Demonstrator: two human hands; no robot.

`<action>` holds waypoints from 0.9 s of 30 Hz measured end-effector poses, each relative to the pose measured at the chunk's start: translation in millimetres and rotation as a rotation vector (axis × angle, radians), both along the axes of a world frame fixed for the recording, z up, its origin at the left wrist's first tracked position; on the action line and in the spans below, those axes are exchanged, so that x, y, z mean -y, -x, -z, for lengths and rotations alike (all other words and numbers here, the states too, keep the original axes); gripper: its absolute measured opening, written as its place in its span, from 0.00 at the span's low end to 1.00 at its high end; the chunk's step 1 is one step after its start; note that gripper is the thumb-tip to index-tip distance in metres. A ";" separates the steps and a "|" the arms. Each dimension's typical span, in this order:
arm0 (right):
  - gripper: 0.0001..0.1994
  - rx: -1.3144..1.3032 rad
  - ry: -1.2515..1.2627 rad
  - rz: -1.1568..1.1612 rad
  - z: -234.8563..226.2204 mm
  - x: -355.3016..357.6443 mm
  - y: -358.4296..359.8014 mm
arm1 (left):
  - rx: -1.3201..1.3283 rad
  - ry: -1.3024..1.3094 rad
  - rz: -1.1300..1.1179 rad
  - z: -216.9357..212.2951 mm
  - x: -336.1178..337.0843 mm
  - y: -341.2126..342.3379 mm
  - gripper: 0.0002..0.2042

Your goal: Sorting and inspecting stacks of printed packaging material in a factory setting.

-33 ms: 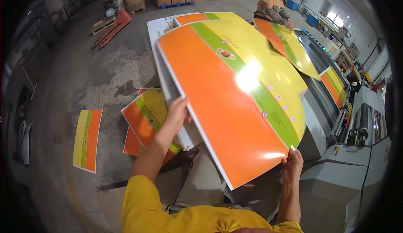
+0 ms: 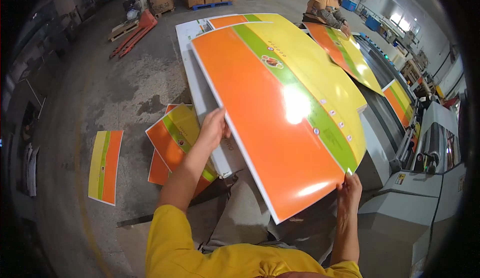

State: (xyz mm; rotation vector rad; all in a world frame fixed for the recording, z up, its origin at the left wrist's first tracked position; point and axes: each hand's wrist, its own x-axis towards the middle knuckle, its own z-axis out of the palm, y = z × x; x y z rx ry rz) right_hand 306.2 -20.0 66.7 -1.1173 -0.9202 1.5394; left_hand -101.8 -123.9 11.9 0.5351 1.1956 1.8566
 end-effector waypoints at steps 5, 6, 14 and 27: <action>0.08 -0.132 -0.038 0.007 9.2 -68.7 44.1 | 0.058 0.010 -0.291 -20.1 -14.2 -6.8 0.13; 0.08 -0.132 -0.035 0.013 7.9 -83.2 51.5 | -0.021 0.049 -0.303 -5.7 -6.7 -7.5 0.11; 0.03 0.052 -0.080 -0.139 43.2 -199.8 50.4 | -0.210 0.256 -0.203 39.4 83.3 -27.8 0.08; 0.37 0.384 -1.337 -0.856 4.9 64.1 273.5 | 0.293 -0.347 -0.223 -83.5 65.7 -82.1 0.38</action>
